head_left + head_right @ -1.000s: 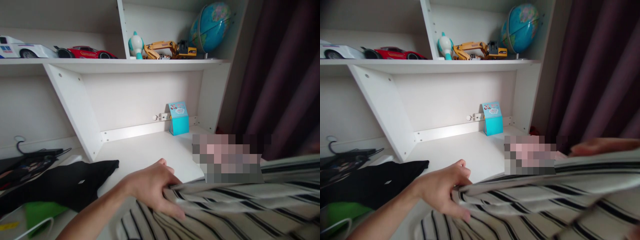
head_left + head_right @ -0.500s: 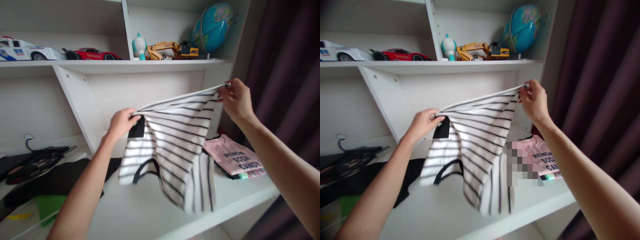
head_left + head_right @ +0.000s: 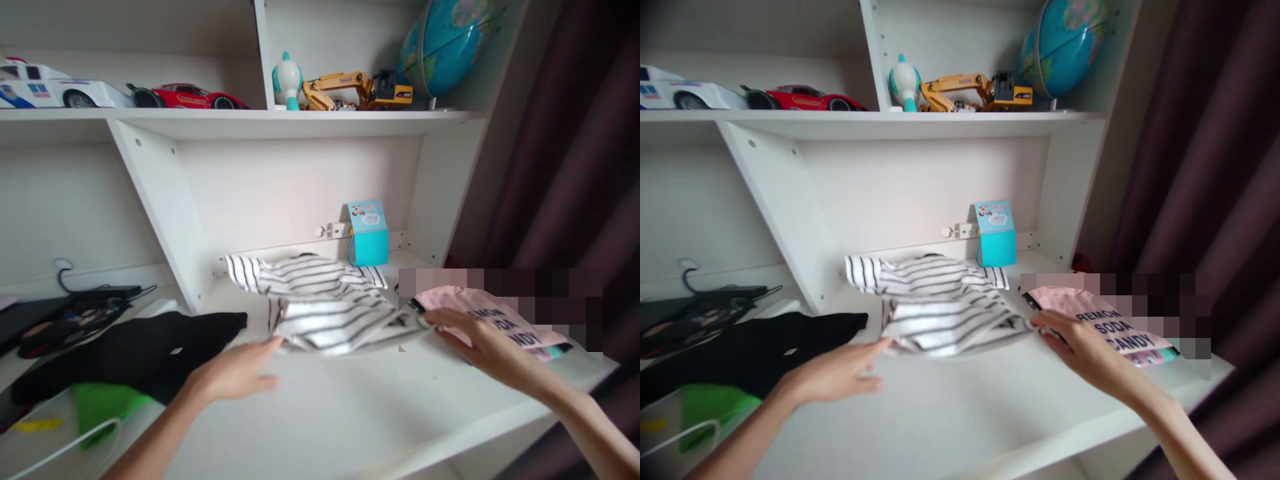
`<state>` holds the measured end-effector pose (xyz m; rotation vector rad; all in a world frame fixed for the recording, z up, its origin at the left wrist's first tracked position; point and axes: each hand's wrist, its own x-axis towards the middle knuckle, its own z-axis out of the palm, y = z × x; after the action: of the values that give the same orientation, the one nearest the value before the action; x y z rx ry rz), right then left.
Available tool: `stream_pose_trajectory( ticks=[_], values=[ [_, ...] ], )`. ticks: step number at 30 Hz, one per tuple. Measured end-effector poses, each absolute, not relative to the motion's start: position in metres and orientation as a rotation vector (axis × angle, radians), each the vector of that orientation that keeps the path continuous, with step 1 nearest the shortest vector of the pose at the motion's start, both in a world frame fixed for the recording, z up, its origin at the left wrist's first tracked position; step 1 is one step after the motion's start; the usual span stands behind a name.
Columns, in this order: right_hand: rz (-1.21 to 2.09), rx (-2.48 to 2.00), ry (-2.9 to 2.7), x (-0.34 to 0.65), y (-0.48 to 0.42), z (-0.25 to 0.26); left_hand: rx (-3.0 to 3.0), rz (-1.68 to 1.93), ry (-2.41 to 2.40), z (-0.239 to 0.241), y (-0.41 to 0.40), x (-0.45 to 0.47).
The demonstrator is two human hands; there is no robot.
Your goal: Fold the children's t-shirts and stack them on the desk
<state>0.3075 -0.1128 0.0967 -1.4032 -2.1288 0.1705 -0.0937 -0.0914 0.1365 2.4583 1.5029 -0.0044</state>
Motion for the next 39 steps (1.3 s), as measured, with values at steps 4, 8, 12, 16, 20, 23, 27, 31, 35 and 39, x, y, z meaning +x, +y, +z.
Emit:
stream_pose_trajectory(
  ticks=[4, 8, 12, 16, 20, 23, 27, 31, 35, 39],
  values=[
    [0.543, -1.559, -2.282, 0.324, -0.129, 0.041, 2.358, -0.198, 1.428, 0.104, -0.116, -0.101],
    [0.598, -1.647, -2.224, 0.310, -0.135, 0.027, 2.380, 0.060, 1.315, 0.099, -0.124, -0.103],
    [0.521, -1.698, -2.174, 0.290, -0.136, 0.020, 2.397, 0.349, 1.498, 0.094, -0.121, -0.093],
    [0.396, -1.849, -2.068, 0.283, -0.134, 0.011, 2.498, 0.375, 1.760, 0.087, -0.115, -0.074],
    [0.401, -1.841, -2.071, 0.280, -0.137, 0.007, 2.770, 0.252, 1.734, 0.081, -0.112, -0.058],
    [0.327, -1.804, -2.091, 0.278, -0.142, 0.009, 2.883, 0.086, 1.587, 0.080, -0.111, -0.054],
    [0.207, -1.786, -2.002, 0.282, -0.143, 0.018, 2.810, 0.056, 1.580, 0.088, -0.106, -0.061],
    [0.250, -1.641, -1.784, 0.290, -0.136, 0.030, 2.571, 0.517, 1.617, 0.096, -0.091, -0.077],
    [0.545, -1.501, -1.586, 0.287, -0.125, 0.038, 2.242, 0.766, 1.607, 0.091, -0.076, -0.084],
    [0.690, -1.421, -1.477, 0.282, -0.113, 0.048, 2.257, 0.698, 1.520, 0.089, -0.076, -0.083]
  ],
)
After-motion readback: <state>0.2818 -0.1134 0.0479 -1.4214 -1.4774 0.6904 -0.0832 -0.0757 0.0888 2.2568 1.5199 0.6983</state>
